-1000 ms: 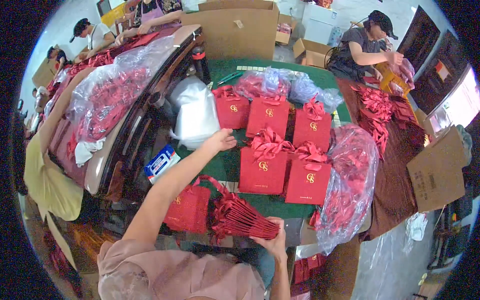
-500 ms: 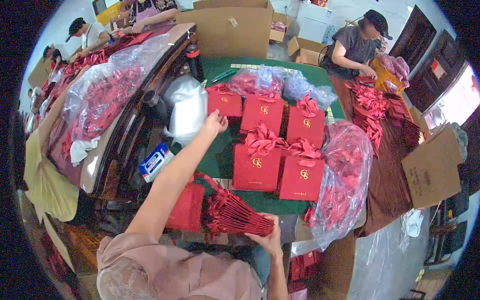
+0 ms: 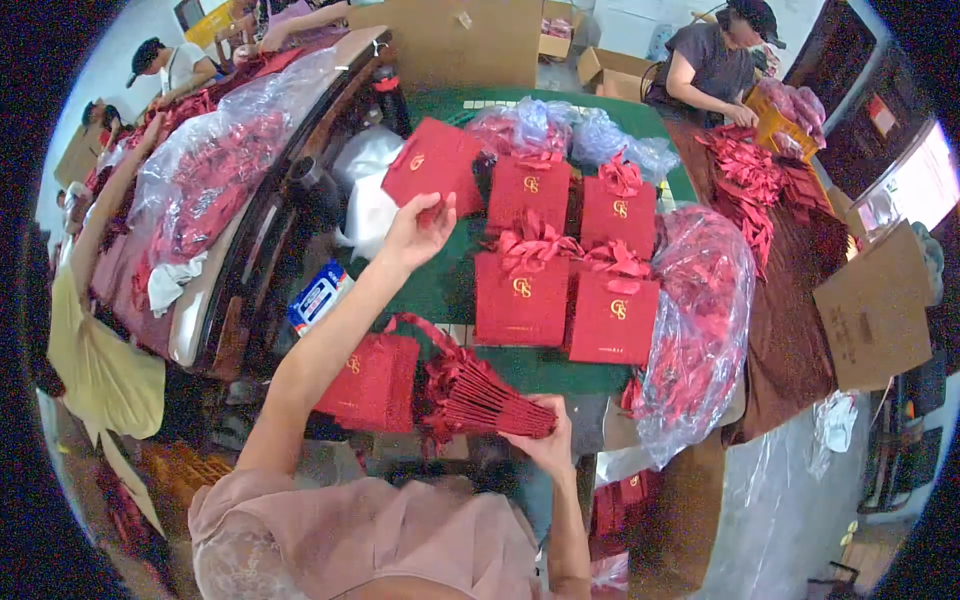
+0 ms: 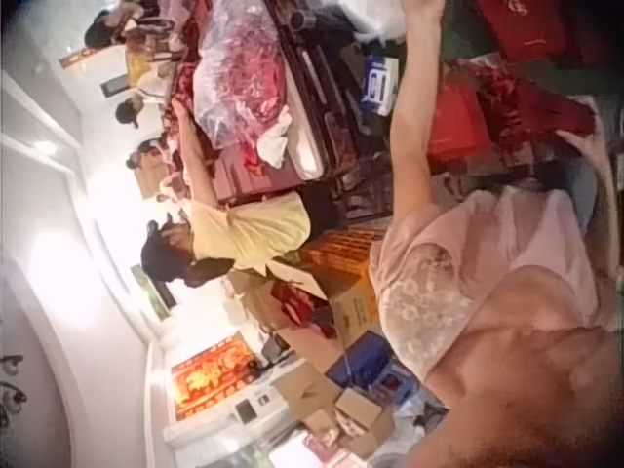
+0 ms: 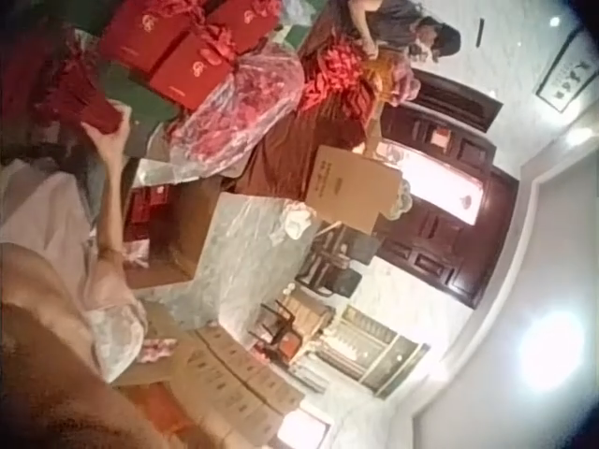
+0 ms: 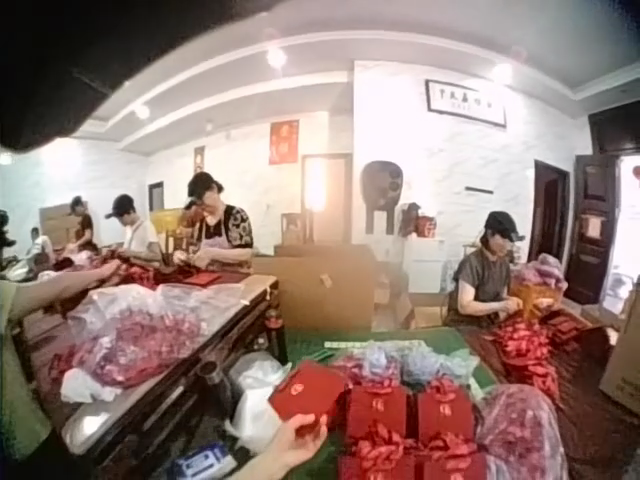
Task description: The person ties red ribbons onto small red gift bags by hand.
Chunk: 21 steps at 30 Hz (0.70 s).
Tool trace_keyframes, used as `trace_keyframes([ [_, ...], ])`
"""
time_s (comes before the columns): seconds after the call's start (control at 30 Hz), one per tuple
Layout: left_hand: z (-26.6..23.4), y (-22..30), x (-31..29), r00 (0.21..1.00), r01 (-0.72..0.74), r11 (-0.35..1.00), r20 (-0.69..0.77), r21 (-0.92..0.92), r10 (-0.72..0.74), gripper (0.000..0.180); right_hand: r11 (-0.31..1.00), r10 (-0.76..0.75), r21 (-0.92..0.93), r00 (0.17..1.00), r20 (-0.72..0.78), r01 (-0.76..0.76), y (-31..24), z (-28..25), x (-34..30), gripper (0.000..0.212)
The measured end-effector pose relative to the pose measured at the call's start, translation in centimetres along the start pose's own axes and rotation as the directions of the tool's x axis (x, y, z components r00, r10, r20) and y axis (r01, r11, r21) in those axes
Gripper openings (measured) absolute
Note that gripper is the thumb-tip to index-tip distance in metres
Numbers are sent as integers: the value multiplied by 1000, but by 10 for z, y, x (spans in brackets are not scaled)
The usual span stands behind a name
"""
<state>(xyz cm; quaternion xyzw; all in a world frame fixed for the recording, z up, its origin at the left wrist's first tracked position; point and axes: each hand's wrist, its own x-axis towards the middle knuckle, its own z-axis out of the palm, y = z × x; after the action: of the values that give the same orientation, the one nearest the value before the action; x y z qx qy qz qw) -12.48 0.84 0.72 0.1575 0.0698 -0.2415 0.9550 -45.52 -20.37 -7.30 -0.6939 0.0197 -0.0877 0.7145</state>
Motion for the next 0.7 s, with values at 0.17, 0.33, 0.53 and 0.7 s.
trace_keyframes([
  [0.17, -14, -37, -59, 988, 98, 900, 71, 424, -141, 16, 995, -82, 69, 992, 98, 75, 3, 0, -8, 69],
  [0.33, -15, -100, -113, 943, 259, 704, -17, 662, -331, 34, 990, -47, 137, 999, 12, 45, -29, 3, -22, 68],
  [0.53, -65, -119, -124, 811, 154, 371, 97, 916, -577, 47, 978, 100, 192, 988, -120, -75, -45, 3, -22, 94],
  [0.7, -66, -136, -124, 775, 67, 222, 89, 973, -625, 57, 998, 60, 42, 985, -159, -54, -21, -12, -34, 112],
])
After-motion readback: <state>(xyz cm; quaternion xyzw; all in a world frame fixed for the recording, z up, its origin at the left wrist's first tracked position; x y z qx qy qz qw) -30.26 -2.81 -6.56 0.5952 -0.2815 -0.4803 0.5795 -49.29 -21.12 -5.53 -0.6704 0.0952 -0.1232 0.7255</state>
